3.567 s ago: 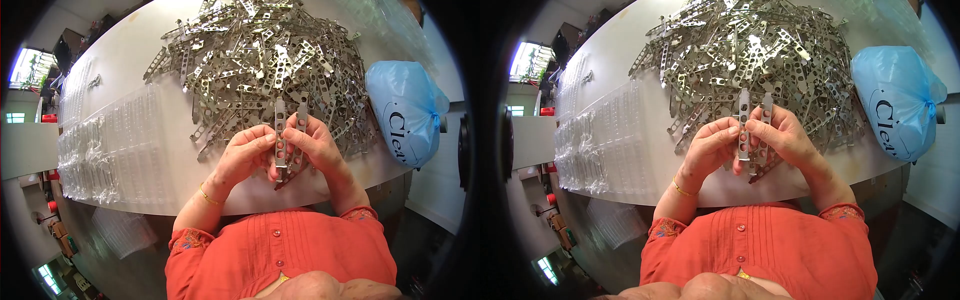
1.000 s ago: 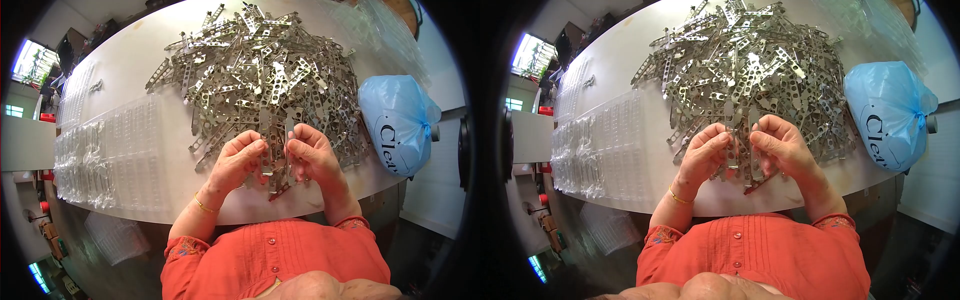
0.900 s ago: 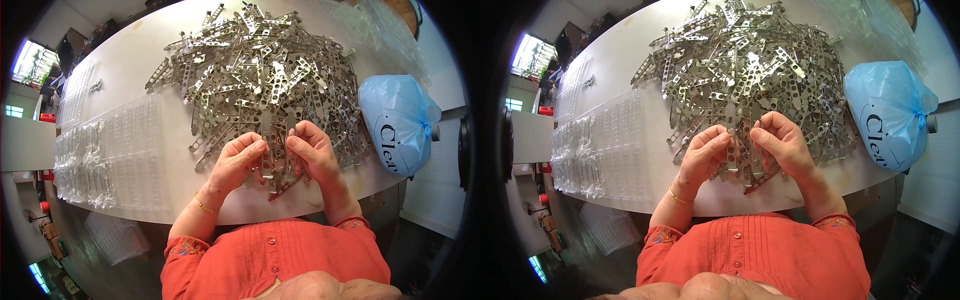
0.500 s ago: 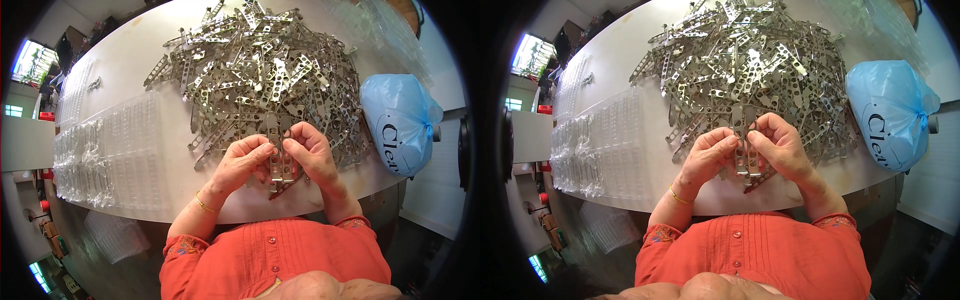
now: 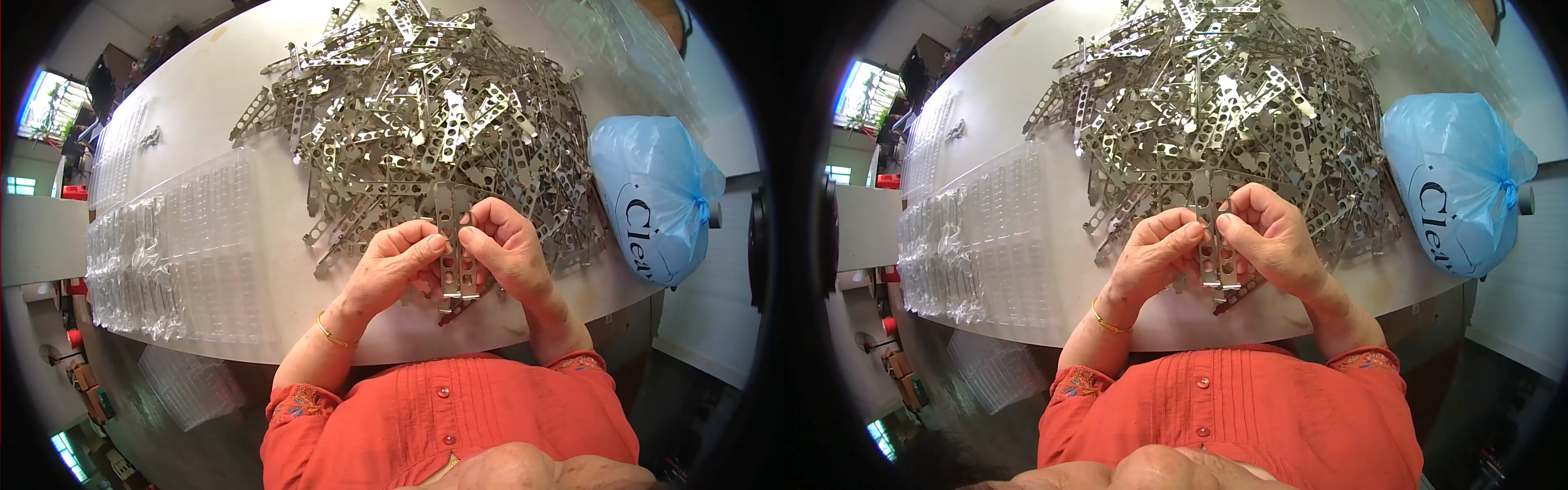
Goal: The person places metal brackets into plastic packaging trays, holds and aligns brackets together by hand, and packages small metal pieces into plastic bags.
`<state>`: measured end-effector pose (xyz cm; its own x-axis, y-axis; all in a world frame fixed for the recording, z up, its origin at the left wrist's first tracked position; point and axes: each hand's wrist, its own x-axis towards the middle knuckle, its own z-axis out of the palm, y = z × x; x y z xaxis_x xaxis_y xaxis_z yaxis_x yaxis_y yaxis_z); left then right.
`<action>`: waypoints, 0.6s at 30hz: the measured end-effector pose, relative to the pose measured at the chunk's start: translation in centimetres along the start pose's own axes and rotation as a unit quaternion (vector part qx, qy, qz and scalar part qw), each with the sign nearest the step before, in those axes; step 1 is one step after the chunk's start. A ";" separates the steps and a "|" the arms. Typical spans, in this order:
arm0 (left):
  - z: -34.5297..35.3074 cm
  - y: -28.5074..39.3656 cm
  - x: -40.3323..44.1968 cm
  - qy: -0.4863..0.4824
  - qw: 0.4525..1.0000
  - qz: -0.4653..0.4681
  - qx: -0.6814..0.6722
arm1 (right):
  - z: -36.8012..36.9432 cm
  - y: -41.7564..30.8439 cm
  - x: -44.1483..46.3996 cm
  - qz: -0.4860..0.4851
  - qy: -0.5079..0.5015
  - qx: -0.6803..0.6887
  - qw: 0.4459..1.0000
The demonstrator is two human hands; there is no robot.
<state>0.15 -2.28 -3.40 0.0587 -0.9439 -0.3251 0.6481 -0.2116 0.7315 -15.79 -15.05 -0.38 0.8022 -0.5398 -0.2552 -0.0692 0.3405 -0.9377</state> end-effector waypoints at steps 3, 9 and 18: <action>0.0 0.0 0.0 -0.002 1.000 -0.002 0.002 | 0.0 -0.2 0.0 0.001 0.000 0.004 1.000; 0.0 -0.1 0.0 -0.007 1.000 0.003 -0.001 | 0.0 -0.2 -0.1 0.010 -0.002 0.005 1.000; -0.1 -0.1 0.0 -0.002 1.000 -0.001 -0.003 | 0.0 -0.2 -0.1 0.011 0.003 -0.012 1.000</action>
<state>0.17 -2.26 -3.48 0.0540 -0.9442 -0.3250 0.6524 -0.2130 0.7274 -15.81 -15.04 -0.15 0.7965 -0.5370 -0.2778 -0.1011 0.3347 -0.9369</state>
